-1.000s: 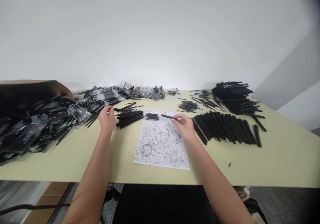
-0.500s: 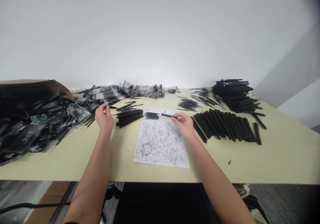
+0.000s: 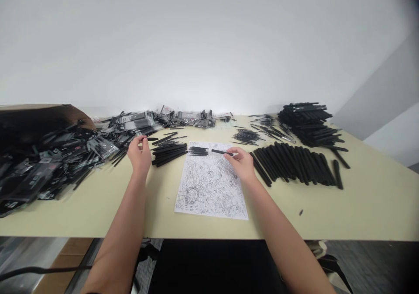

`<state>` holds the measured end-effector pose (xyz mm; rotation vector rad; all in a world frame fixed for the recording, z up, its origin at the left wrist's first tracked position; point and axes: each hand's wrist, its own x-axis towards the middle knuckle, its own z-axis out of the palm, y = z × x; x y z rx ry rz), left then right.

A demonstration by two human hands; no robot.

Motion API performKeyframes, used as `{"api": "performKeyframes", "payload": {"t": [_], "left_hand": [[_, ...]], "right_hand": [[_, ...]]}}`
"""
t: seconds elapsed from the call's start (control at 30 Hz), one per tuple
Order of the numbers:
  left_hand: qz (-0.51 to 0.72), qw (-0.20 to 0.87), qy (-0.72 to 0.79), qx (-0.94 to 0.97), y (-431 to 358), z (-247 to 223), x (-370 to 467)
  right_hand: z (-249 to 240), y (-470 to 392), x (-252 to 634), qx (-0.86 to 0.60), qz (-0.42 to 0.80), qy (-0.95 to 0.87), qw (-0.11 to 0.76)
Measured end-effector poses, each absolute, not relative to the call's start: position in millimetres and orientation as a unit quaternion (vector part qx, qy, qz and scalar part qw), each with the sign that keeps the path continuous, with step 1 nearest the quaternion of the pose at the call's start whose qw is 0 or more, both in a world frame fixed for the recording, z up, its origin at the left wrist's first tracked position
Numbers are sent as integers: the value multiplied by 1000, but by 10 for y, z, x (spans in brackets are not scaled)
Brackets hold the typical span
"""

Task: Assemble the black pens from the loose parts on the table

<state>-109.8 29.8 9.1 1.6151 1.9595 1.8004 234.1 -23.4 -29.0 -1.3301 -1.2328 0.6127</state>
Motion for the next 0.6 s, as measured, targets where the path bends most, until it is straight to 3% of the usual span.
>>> {"api": "performKeyframes", "payload": {"t": [0.2,0.6], "left_hand": [[517,175,569,615,284,2,-813],[394,165,566,705,263,-116,-691]], "right_hand": [[-325,-250,2393,-601,207,-572,518],[-352,-251,2421,-630,163,-586,483]]}}
